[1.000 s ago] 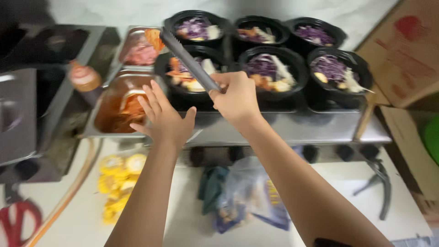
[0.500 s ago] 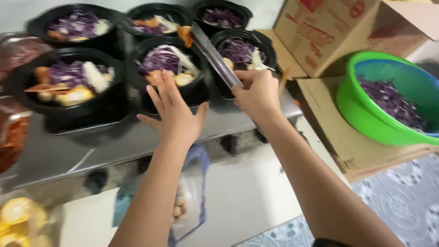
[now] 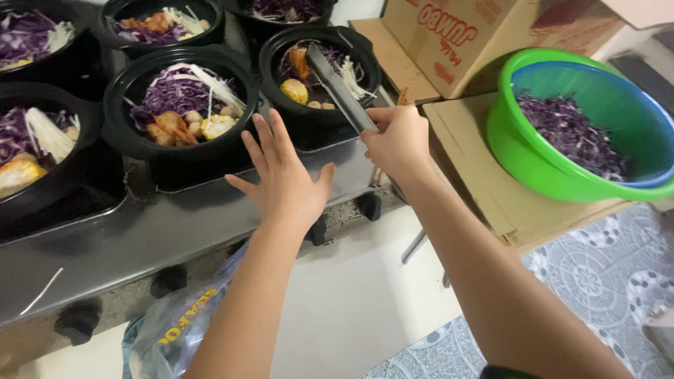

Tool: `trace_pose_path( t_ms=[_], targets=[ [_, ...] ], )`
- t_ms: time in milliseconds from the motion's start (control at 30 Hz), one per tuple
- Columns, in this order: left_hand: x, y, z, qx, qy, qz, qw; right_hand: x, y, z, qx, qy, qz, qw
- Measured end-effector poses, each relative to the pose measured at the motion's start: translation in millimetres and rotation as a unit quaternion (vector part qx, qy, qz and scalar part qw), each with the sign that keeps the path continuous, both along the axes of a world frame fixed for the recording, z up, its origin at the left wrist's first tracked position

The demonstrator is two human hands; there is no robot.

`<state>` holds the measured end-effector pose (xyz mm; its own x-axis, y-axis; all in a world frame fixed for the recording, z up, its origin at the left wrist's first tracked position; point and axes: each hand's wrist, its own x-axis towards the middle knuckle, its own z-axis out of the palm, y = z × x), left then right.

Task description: The person assembles multiple food portions in black bowls by adding shredded purple cabbage, corn, and a red sauce using tongs. They move between containers and bowls, placing ingredients into each bowl in sequence.

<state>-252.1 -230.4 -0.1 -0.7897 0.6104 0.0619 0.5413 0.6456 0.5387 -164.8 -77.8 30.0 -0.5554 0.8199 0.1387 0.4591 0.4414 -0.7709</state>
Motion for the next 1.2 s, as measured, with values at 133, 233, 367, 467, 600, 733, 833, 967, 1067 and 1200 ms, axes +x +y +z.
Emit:
trace_pose_path(
  t_ms=[133,233,367,467,600,733,833,967,1067,1200],
  targets=[
    [-6,-2,-3,-0.002,-0.003,0.007,1.0,-22,6,-9,0.015,-0.012,0.012,1.0],
    [-11,-6,-2,0.001,-0.005,0.004,1.0,-30,7,-12,0.049,-0.029,-0.01,0.998],
    [-12,-11,1,0.008,-0.013,0.009,1.0,-26,4,-5,0.122,-0.012,-0.01,0.992],
    [-13,-18,5,0.014,-0.017,0.013,1.0,-23,-11,5,0.136,0.023,0.013,0.99],
    [-16,-38,12,0.044,-0.012,0.029,0.999,-34,-55,17,0.092,0.081,0.07,0.99],
    [-36,-81,22,0.074,0.005,0.083,0.994,-75,-115,29,0.187,0.123,0.165,0.961],
    [-61,-132,29,0.084,-0.011,0.146,0.986,-110,-175,30,0.19,0.168,0.239,0.937],
    [-98,-217,27,0.099,-0.01,0.241,0.965,-161,-258,26,0.2,0.187,0.338,0.9],
    [-122,-283,15,0.096,-0.011,0.297,0.95,-195,-320,16,0.196,0.178,0.384,0.885],
    [-152,-374,-7,0.088,-0.065,0.346,0.932,-237,-393,-1,0.139,-0.006,0.397,0.907]
  ],
)
